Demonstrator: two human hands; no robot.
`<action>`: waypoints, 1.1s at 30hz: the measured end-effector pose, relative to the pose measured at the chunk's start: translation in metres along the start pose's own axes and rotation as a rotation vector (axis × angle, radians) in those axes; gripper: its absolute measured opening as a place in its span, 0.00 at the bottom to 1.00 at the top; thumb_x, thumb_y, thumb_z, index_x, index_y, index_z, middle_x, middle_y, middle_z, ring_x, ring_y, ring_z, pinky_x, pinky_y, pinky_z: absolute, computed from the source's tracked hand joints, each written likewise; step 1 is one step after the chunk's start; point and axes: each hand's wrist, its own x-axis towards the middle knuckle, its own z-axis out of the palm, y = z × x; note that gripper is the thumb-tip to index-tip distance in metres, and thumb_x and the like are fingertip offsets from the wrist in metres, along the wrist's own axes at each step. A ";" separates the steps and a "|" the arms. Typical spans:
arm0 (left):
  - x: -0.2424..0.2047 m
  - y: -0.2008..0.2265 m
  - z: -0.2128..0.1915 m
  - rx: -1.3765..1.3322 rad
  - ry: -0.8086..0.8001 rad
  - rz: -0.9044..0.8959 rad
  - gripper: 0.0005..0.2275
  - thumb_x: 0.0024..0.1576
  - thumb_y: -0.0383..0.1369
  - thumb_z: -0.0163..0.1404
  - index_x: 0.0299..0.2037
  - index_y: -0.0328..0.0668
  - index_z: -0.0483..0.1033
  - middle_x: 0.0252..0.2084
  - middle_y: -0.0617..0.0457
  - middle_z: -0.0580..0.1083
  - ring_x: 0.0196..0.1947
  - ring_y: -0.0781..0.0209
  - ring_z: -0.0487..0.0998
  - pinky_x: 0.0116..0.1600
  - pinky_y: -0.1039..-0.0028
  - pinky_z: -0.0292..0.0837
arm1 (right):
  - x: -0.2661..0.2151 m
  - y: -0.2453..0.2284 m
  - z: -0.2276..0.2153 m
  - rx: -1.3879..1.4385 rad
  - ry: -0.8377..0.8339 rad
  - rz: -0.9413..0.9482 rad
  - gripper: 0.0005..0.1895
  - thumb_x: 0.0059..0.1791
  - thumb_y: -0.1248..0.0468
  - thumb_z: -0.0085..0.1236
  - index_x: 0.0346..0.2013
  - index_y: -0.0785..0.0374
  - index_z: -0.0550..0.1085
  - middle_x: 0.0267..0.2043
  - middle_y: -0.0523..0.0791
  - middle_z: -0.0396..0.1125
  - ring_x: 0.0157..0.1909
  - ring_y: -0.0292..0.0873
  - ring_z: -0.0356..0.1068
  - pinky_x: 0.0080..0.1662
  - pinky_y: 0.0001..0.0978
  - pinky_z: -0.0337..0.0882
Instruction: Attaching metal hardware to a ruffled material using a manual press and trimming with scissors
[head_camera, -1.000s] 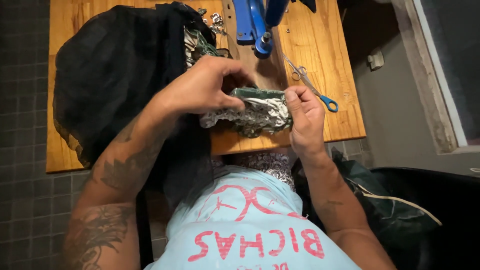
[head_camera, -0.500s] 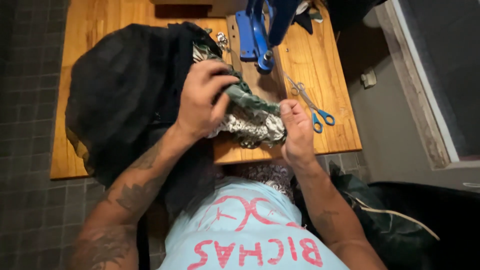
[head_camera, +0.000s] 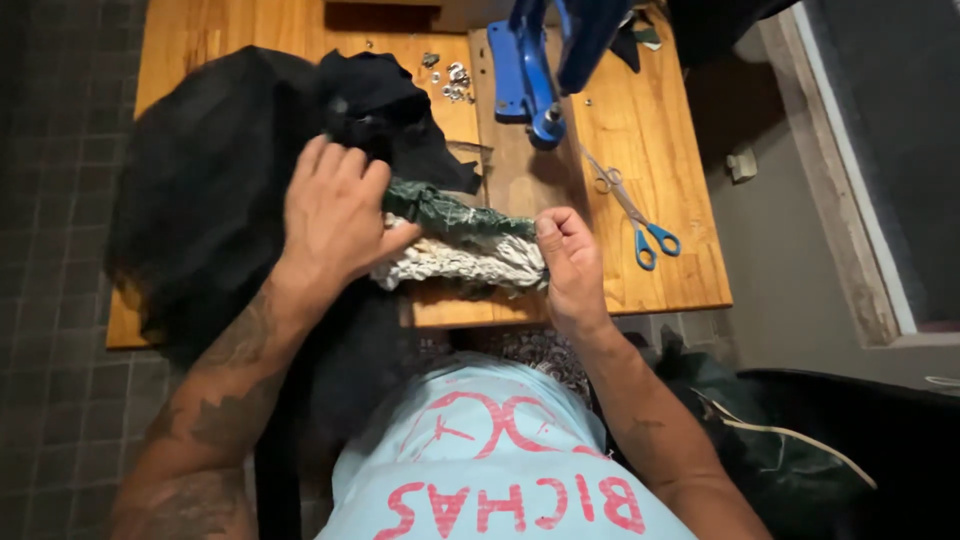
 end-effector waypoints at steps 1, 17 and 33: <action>-0.001 0.000 -0.007 0.051 -0.022 -0.067 0.27 0.40 0.60 0.60 0.32 0.43 0.74 0.32 0.45 0.72 0.41 0.46 0.75 0.66 0.52 0.62 | 0.000 0.000 0.001 -0.036 -0.017 0.006 0.09 0.56 0.62 0.55 0.41 0.66 0.71 0.27 0.45 0.67 0.29 0.35 0.72 0.32 0.24 0.77; 0.062 0.046 -0.080 -0.264 -0.229 0.265 0.31 0.62 0.59 0.47 0.64 0.41 0.71 0.58 0.48 0.75 0.63 0.48 0.70 0.73 0.50 0.46 | -0.008 -0.018 0.027 -0.240 -0.139 -0.069 0.09 0.56 0.58 0.55 0.43 0.61 0.71 0.39 0.38 0.66 0.41 0.31 0.63 0.46 0.21 0.63; 0.076 0.043 0.011 -1.223 -0.358 -0.046 0.04 0.51 0.29 0.63 0.35 0.49 0.84 0.31 0.54 0.76 0.35 0.57 0.80 0.45 0.68 0.75 | 0.002 -0.024 0.021 -0.036 0.019 0.030 0.12 0.55 0.61 0.59 0.43 0.69 0.73 0.28 0.47 0.72 0.27 0.33 0.72 0.31 0.19 0.74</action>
